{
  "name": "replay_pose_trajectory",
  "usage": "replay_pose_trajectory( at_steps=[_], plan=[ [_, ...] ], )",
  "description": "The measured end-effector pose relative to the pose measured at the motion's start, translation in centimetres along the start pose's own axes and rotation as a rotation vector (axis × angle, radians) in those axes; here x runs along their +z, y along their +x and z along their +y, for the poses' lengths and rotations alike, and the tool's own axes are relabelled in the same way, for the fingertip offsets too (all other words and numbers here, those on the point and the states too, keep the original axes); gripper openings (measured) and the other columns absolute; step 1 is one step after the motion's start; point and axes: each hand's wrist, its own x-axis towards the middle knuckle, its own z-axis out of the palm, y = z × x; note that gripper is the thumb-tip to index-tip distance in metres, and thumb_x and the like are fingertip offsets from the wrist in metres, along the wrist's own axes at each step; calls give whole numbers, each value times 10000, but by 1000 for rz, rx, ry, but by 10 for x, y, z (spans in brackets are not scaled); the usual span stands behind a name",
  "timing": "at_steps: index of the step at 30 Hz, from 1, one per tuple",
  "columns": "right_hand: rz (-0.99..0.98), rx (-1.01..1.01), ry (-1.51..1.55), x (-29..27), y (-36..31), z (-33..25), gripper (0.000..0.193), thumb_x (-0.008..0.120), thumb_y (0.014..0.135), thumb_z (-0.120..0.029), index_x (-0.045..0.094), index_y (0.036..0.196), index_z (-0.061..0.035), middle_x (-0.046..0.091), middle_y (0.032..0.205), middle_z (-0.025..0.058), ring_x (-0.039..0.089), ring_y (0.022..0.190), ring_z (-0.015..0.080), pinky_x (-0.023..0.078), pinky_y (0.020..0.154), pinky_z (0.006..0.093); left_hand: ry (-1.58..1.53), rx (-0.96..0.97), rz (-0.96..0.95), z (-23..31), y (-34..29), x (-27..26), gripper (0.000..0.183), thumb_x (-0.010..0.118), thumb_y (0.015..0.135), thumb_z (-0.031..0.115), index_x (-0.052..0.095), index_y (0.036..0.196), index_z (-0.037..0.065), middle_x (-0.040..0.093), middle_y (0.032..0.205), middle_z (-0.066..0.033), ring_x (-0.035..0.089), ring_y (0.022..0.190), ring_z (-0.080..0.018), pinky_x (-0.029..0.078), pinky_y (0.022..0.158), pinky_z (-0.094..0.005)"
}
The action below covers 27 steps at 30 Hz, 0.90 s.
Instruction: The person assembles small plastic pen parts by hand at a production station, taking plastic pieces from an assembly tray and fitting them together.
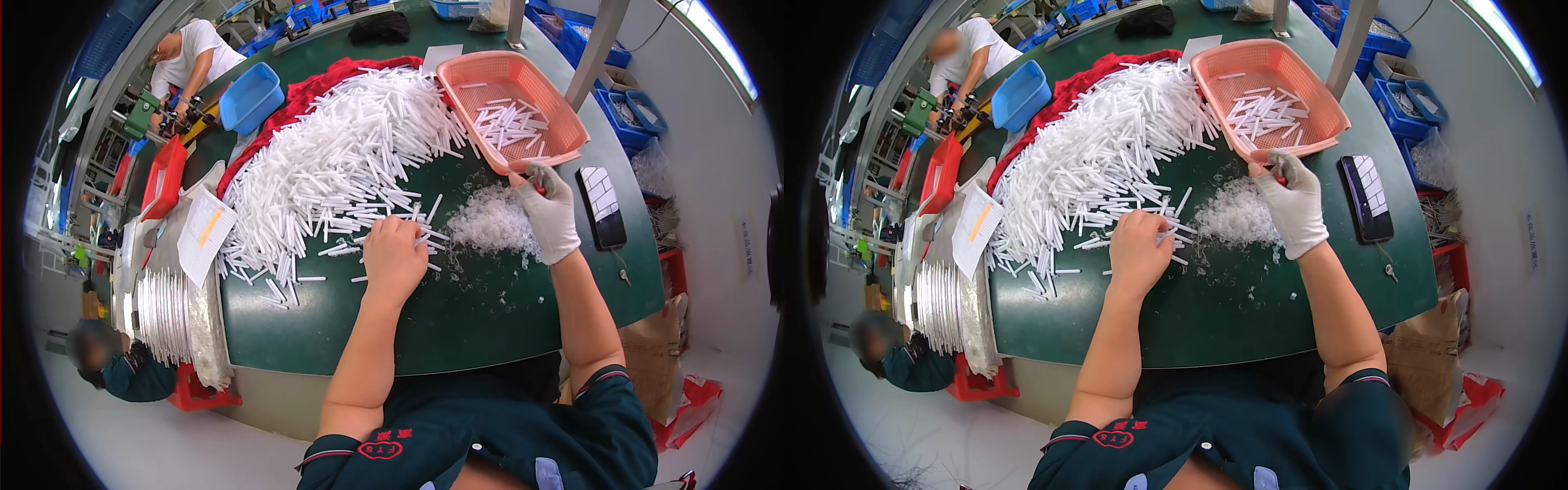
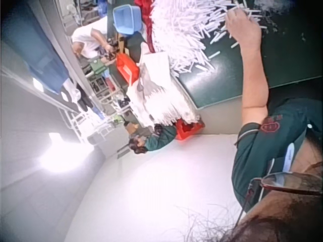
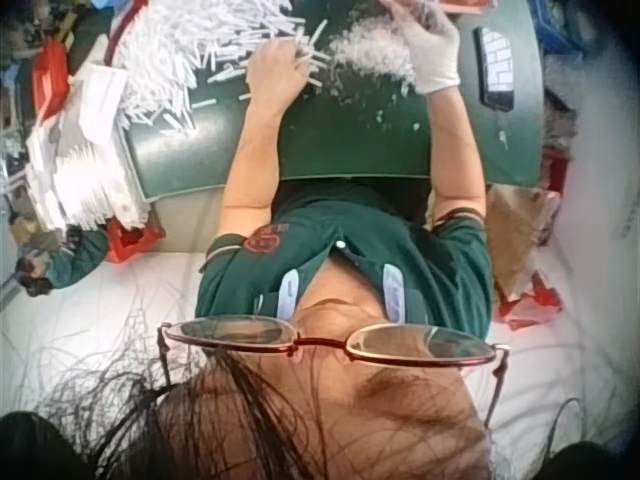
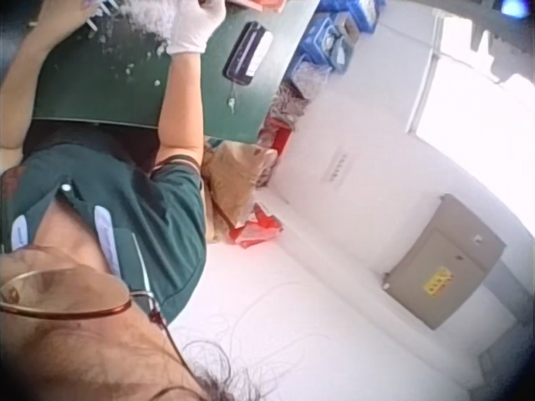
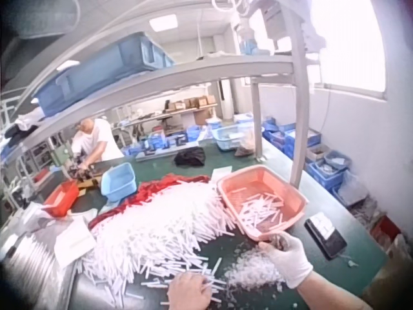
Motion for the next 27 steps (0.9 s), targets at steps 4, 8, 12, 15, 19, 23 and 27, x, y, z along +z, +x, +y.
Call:
replay_pose_trajectory(
  at_steps=[4, 8, 12, 15, 19, 23, 27],
  plan=[
    [-96, -3, -15, 6, -4, 5, 155, 651, 866, -52, 618, 999, 20, 540, 821, -64, 429, 724, 23, 385, 666, 172, -24, 21, -8, -1, 2, 1, 118, 688, 718, 83, 613, 808, 74, 566, 853, -68, 534, 859, -279, 440, 753, -384],
    [-189, -85, -477, 5, -9, 4, 308, 728, 793, -204, 597, 975, 9, 634, 761, 79, 590, 667, 159, 461, 653, 257, -397, -62, 64, 8, 8, -6, 102, 669, 764, 69, 594, 832, 54, 581, 838, -80, 536, 798, -265, 444, 702, -354],
    [-347, -80, -859, 11, -23, -21, 431, 640, 825, -392, 570, 1041, -26, 637, 793, 178, 627, 774, 368, 486, 725, 401, -1002, -270, -2, 3, 0, -8, 85, 640, 850, 50, 582, 906, 22, 569, 816, 13, 506, 722, -73, 413, 667, -211],
    [-422, -135, -775, 10, -25, -21, 340, 575, 877, -352, 589, 987, -30, 629, 797, 186, 620, 779, 382, 478, 721, 426, -1135, -268, -23, 11, 0, -12, 119, 640, 869, 60, 599, 974, 22, 561, 833, 33, 489, 741, -38, 401, 686, -182],
    [-491, -170, -627, 14, -27, -18, 254, 598, 879, -263, 558, 864, -12, 570, 708, 196, 571, 687, 384, 444, 622, 417, -1175, -208, -69, 15, -1, -13, 159, 627, 872, 34, 602, 1028, 20, 554, 868, 31, 490, 762, -41, 402, 703, -180],
    [-485, -221, -519, 20, -33, -13, 262, 658, 847, -226, 518, 825, -5, 521, 628, 182, 510, 578, 358, 414, 542, 386, -1120, -103, -70, 16, -4, -9, 124, 620, 871, 13, 579, 988, 20, 531, 899, 29, 477, 763, -38, 391, 700, -180],
    [-513, -205, -516, 24, -39, -20, 327, 680, 841, -301, 525, 819, -14, 518, 600, 170, 514, 552, 356, 424, 522, 380, -1055, -39, -42, 18, -4, -6, 117, 633, 859, 4, 566, 951, 30, 517, 901, 17, 469, 748, -46, 387, 690, -183]
  ],
)
